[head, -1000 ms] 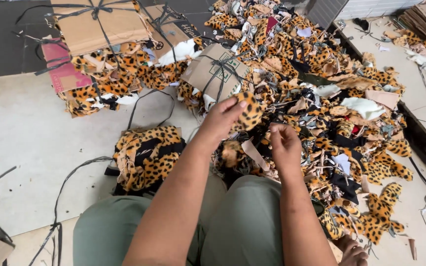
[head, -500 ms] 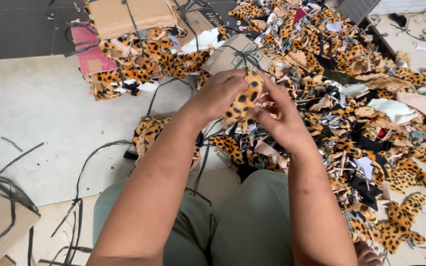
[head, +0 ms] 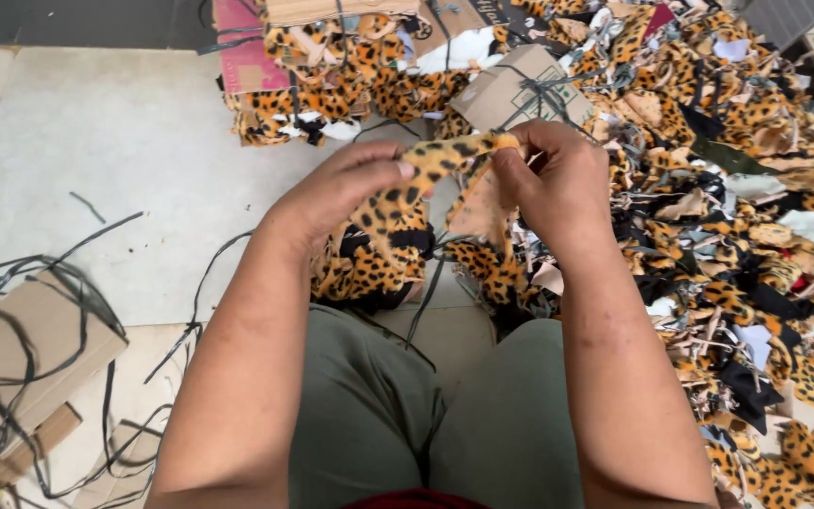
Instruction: The person sits on the floor and sorts through a large pile of leopard-print fabric scraps. They pick up pieces, fold them, and place them into a growing stack on the floor. The person also handles black plastic strips and cardboard boxes nearby.
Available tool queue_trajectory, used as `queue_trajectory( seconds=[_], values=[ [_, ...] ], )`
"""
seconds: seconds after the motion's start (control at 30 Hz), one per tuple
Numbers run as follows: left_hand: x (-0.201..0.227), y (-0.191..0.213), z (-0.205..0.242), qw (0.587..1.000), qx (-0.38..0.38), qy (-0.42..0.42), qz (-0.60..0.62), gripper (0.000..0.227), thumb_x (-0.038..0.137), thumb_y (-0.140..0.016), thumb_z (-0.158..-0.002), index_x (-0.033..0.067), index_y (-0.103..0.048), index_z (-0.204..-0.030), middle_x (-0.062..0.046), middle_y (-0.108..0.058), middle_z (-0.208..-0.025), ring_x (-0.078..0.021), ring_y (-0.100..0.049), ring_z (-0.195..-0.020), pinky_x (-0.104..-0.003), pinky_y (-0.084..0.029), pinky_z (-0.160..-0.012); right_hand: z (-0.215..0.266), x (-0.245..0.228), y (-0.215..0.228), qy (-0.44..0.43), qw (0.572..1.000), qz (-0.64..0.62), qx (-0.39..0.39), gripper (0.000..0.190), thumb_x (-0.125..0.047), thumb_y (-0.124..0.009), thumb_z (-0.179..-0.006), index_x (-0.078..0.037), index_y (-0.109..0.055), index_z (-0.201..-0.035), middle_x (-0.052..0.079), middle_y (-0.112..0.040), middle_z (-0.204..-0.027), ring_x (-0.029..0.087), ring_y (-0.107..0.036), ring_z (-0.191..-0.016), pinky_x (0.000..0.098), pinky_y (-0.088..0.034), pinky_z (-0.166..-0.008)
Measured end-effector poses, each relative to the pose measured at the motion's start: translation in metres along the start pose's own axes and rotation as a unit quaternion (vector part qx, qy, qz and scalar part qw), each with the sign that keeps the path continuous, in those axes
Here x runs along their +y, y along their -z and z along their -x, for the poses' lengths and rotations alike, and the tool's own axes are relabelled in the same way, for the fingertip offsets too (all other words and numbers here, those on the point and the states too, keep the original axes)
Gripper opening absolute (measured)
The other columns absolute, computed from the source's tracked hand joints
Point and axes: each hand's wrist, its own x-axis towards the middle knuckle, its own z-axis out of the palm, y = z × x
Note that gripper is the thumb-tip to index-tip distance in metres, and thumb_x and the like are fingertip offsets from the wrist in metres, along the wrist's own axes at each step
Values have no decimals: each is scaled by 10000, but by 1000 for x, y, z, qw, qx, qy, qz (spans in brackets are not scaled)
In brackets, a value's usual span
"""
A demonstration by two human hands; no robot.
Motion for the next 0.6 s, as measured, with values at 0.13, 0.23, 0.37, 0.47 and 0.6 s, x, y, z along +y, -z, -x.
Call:
queue_trajectory(
  seconds=[0.13,0.23,0.37,0.47,0.6],
  values=[
    [-52,31,-3,999,-46,-9,-14,326,384,-726,-918,60,-720,-958,-95,-603,-811,-251,-610,-815,-399,-498,-809,0,-28,-37,-24,981,-182,-66,199,-73,-571,-1035,-77,-721,-905,62,-621,-596,132,-601,-479,232,-505,-416],
    [-77,43,1,999,-32,-31,5,280,343,-740,-944,74,-693,-881,-4,-530,-739,-167,-527,-725,-325,-424,-698,2,-15,-66,-156,896,-406,-83,195,-126,-514,-1042,3,-647,-1103,116,-678,-776,171,-695,-536,218,-617,-454],
    [-146,50,-14,996,65,59,18,303,377,-793,-912,93,-723,-993,-70,-704,-931,-211,-669,-891,-320,-511,-792,12,25,-117,-302,808,-493,-118,255,-113,-508,-1041,64,-574,-1212,161,-692,-821,207,-740,-595,283,-676,-496],
    [-215,59,-27,977,110,148,-103,383,477,-686,-979,146,-709,-1170,-82,-715,-1099,-239,-692,-1004,-368,-526,-856,38,72,-164,-382,825,-387,-157,413,-163,-520,-1027,69,-457,-1362,134,-666,-976,165,-726,-717,259,-676,-584],
    [-229,55,-20,909,97,279,-294,402,572,-508,-1020,340,-608,-1333,9,-679,-1187,-180,-694,-1031,-363,-483,-935,71,138,-202,-412,859,-214,-216,600,-194,-668,-978,73,-450,-1469,197,-655,-1114,229,-725,-910,345,-692,-740]
  ],
)
